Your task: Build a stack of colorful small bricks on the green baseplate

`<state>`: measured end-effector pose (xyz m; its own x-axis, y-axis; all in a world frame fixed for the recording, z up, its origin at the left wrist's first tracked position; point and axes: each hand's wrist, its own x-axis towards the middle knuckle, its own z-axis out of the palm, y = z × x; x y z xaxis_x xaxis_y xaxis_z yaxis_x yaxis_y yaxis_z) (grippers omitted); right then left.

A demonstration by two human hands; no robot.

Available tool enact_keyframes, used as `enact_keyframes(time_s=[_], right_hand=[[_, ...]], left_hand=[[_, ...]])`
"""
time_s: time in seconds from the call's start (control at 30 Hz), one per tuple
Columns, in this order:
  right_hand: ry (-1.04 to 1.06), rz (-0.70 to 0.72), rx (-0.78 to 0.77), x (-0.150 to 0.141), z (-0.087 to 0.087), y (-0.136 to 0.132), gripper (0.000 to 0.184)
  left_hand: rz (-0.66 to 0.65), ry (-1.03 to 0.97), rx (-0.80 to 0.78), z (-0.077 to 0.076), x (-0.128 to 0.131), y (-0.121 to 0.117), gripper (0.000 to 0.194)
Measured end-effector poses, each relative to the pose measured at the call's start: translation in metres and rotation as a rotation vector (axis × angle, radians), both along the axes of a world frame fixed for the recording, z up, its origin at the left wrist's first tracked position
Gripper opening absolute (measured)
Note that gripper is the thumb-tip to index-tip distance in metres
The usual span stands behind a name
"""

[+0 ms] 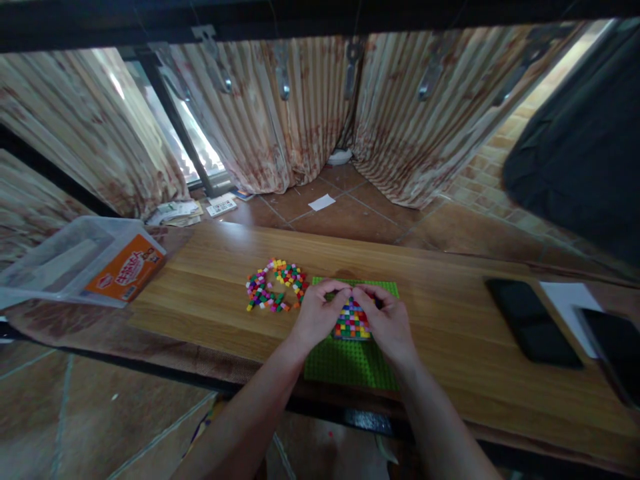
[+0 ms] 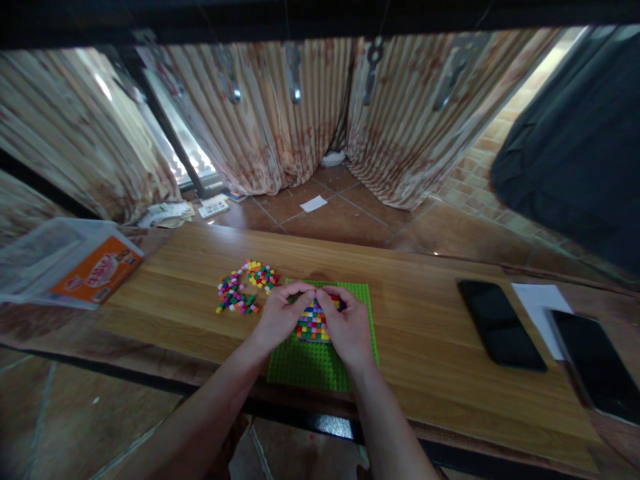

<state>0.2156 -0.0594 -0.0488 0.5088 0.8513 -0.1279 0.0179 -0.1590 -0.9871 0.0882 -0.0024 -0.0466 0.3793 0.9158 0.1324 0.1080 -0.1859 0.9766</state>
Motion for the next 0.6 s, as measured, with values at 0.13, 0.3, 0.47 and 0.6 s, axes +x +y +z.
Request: enact_keyframes(time_s=[0.13, 0.3, 0.47, 0.6], right_hand=[[-0.047, 0.001, -0.023, -0.0013, 0.0031, 0.0004, 0.04], [-0.157, 0.032, -0.047, -0.001, 0.0095, -0.0011, 0.038], [-0.239, 0.059, -0.074, 0.0017, 0.009, -0.0009, 0.041], [-0.236, 0.078, -0.047, 0.0028, 0.0058, -0.0013, 0.043]], left_hand=[[0.012, 0.01, -0.051, 0.0002, 0.0009, -0.0004, 0.016], [0.019, 0.004, -0.059, -0.0028, 0.0011, 0.0006, 0.015], [0.001, 0.012, -0.065, -0.0038, 0.0017, -0.0003, 0.018], [-0.013, 0.031, -0.024, -0.0044, 0.0037, -0.0037, 0.021]])
